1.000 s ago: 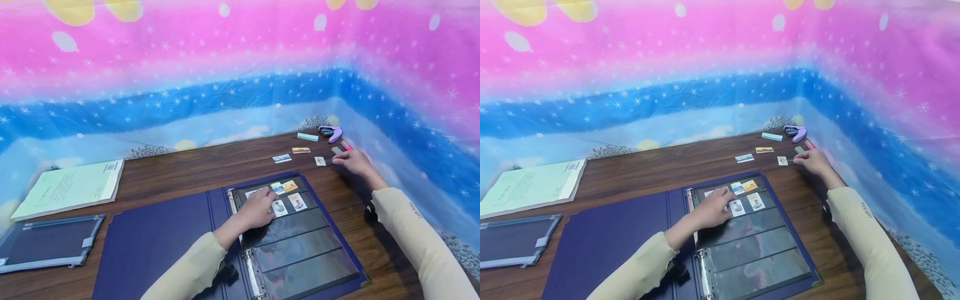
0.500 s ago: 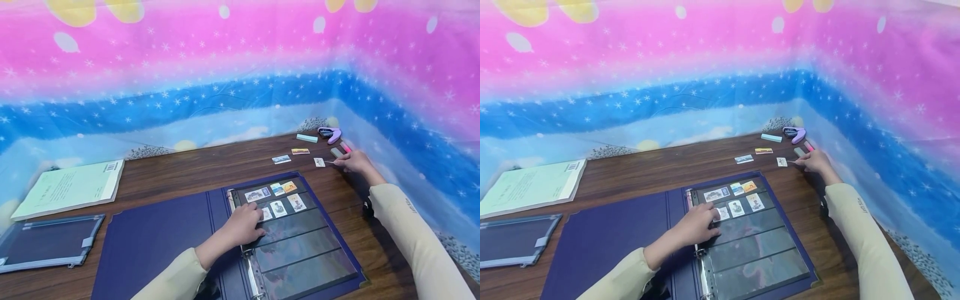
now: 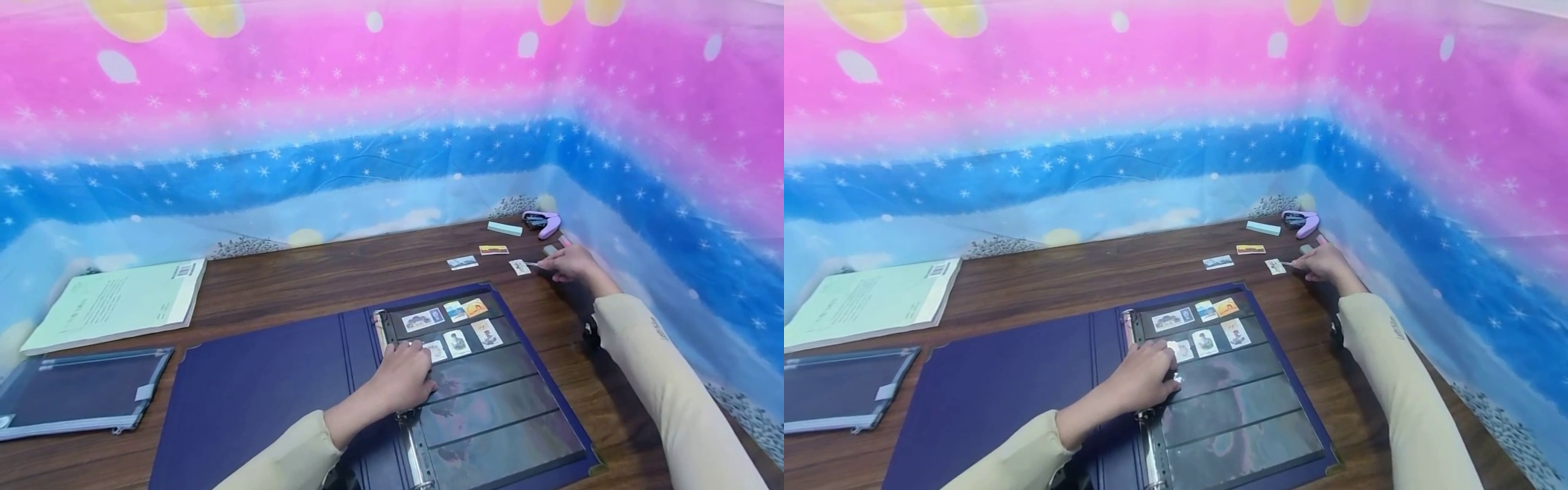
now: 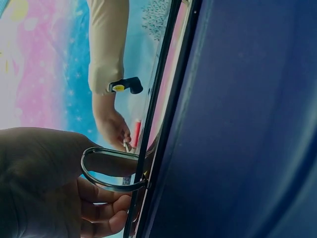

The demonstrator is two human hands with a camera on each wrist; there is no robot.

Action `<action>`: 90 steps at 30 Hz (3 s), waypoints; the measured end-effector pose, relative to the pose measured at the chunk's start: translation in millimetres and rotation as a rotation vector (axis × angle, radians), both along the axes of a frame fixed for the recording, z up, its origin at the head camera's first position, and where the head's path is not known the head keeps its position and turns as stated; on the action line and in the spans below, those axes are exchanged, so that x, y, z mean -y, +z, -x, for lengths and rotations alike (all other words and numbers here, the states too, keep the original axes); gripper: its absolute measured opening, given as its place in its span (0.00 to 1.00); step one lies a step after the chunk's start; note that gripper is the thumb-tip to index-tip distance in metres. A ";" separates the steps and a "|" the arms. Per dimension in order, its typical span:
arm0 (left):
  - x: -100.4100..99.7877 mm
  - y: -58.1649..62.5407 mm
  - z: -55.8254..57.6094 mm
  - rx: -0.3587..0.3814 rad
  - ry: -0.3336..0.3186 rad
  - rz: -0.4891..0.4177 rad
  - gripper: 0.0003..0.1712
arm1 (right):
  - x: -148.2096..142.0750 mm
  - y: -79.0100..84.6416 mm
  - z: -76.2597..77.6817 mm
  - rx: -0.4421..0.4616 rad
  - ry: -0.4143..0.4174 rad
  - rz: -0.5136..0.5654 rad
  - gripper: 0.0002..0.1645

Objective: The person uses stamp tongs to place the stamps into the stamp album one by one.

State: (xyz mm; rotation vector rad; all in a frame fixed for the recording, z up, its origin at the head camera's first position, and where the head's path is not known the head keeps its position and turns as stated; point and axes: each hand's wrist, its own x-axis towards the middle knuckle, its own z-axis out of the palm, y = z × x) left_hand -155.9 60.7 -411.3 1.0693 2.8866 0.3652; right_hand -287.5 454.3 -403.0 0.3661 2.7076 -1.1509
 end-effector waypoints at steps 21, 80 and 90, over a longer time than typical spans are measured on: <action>-0.2 -1.6 1.4 0.036 -0.014 -0.011 0.15 | 8.7 -3.5 5.7 0.132 -0.058 0.174 0.30; 12.1 7.2 45.1 0.423 -0.150 -0.165 0.09 | 167.2 -10.5 -79.2 0.086 0.203 0.155 0.17; 10.0 8.6 45.2 0.368 -0.117 -0.167 0.07 | 177.1 -6.1 -87.3 0.083 0.316 0.027 0.14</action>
